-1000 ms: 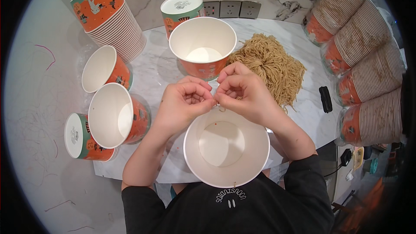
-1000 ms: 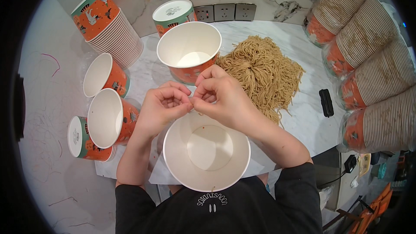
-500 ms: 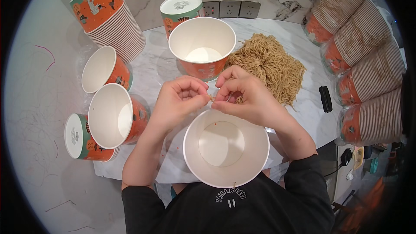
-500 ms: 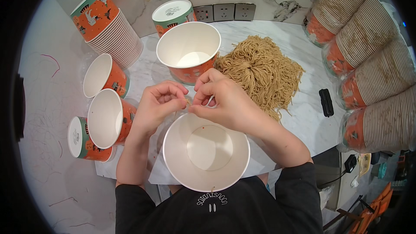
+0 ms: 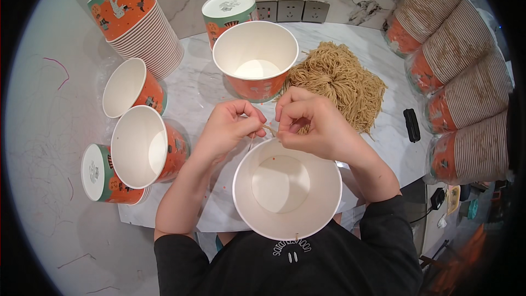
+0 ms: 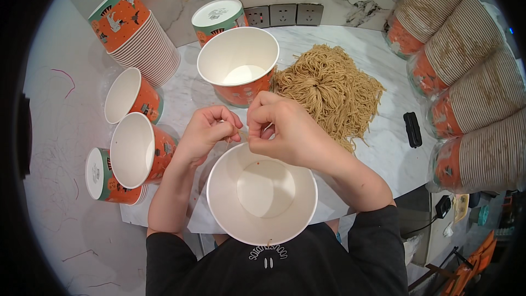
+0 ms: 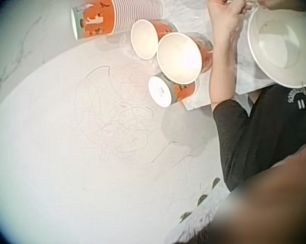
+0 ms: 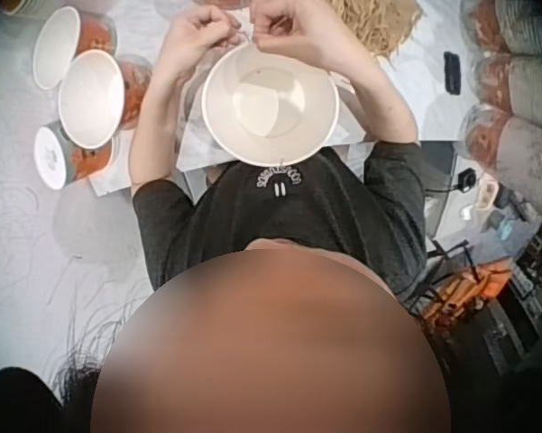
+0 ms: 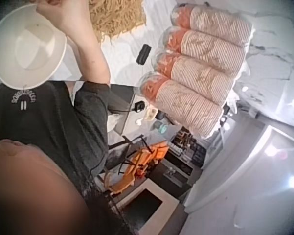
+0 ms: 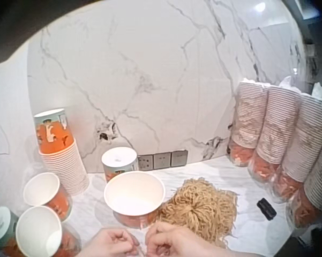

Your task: Thread string through paper bowls and prepare them for packaging cooked noodles.

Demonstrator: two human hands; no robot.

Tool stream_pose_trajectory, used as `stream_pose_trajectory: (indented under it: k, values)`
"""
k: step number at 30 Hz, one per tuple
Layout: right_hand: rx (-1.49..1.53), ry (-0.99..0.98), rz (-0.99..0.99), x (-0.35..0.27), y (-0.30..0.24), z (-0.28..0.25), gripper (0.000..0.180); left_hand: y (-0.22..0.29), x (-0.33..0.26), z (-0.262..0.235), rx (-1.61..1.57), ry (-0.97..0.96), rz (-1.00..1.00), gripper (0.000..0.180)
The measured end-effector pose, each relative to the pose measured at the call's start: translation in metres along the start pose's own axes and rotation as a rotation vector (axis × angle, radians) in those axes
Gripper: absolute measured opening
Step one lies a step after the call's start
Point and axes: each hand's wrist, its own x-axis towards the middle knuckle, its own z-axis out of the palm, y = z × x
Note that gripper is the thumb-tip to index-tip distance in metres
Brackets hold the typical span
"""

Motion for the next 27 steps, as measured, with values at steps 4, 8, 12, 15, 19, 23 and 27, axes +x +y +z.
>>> stream_pose_trajectory:
  k: [4, 8, 12, 15, 19, 23, 27]
  values:
    - [0.019, -0.011, 0.004, 0.001, 0.004, 0.000, 0.005, -0.001, -0.001, 0.003, 0.026, 0.044, 0.047, 0.003]
    - [0.011, -0.063, 0.039, 0.002, 0.009, -0.003, 0.006, 0.001, -0.003, 0.004, 0.054, -0.020, 0.031, 0.002]
    - [-0.080, -0.031, 0.162, 0.011, 0.018, -0.009, 0.016, 0.006, -0.003, 0.005, 0.008, -0.045, -0.029, 0.011]
    - [0.146, -0.093, 0.240, 0.018, 0.030, -0.004, 0.020, 0.003, -0.002, 0.003, -0.027, -0.020, 0.033, 0.020]
    - [0.148, -0.166, 0.224, 0.025, 0.048, -0.001, 0.018, 0.005, -0.003, -0.002, -0.004, -0.045, 0.041, 0.028]
    - [0.346, -0.242, 0.350, 0.028, 0.044, 0.002, 0.016, 0.011, -0.007, -0.005, 0.024, -0.056, 0.069, 0.030]
    - [0.450, -0.328, 0.358, 0.030, 0.043, 0.007, 0.019, 0.013, -0.008, -0.008, 0.068, -0.062, 0.081, 0.032]
